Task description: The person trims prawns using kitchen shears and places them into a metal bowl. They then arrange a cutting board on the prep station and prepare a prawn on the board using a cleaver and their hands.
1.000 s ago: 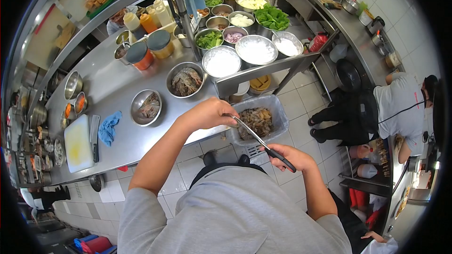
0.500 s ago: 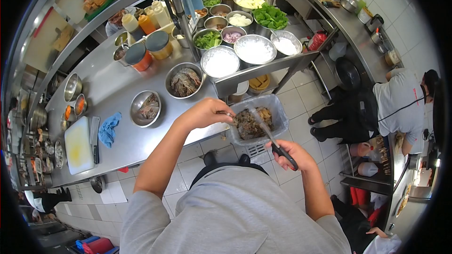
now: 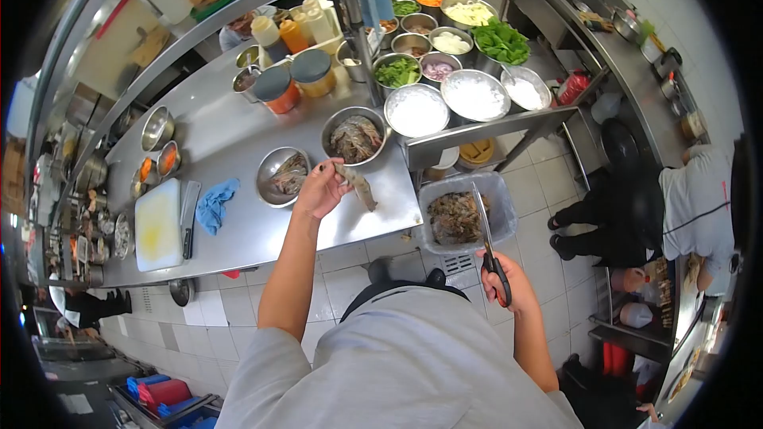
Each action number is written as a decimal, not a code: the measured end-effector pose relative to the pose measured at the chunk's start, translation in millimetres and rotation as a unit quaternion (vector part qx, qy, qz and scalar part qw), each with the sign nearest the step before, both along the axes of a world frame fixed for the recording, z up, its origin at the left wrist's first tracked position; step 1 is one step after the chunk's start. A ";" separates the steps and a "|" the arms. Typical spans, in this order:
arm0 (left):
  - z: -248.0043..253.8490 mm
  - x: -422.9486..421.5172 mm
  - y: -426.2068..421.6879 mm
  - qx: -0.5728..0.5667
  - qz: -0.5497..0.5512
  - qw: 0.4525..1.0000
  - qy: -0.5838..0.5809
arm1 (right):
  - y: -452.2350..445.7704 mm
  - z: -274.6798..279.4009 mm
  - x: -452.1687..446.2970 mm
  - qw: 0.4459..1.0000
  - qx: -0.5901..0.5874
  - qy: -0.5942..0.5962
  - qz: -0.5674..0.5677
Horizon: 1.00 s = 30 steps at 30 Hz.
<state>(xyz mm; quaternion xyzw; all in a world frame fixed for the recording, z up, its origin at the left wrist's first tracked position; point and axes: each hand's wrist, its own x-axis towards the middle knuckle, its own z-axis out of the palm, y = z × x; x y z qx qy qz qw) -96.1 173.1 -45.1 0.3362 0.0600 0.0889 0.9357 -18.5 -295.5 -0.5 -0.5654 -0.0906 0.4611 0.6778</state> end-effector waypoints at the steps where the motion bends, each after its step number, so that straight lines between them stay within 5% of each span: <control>1: 2.9 2.5 2.3 -0.027 0.043 0.999 0.013 | 0.4 -3.1 -2.0 1.000 0.002 -0.001 0.005; 5: -2.2 19.0 20.6 -0.033 0.178 0.978 0.108 | 1.6 -11.7 -3.2 1.000 0.025 -0.008 0.007; 13: -16.9 79.9 48.8 -0.005 0.264 0.949 0.171 | 14.5 1.6 -5.1 0.997 0.061 0.028 -0.040; 16: -12.6 69.6 56.9 0.135 0.256 0.927 0.237 | 13.1 0.7 -8.1 0.998 0.045 0.020 -0.038; 18: -2.9 48.1 57.2 0.387 0.251 0.822 0.333 | 9.1 -3.6 -9.5 0.998 0.040 0.018 -0.055; 21: -37.5 6.9 98.7 0.514 0.315 0.736 0.308 | 2.7 -9.4 -13.5 0.996 0.040 0.031 -0.069; 22: -35.9 -8.8 107.5 0.516 0.313 0.735 0.309 | 0.8 -11.5 -14.3 0.996 0.041 0.033 -0.069; 24: -31.3 -36.7 118.6 0.597 0.294 0.641 0.383 | -1.7 -14.5 -14.9 0.998 -0.001 0.024 -0.057; 30: -32.0 -41.1 91.3 0.695 0.164 0.549 0.435 | 4.0 -22.5 -13.2 0.999 -0.016 0.042 -0.030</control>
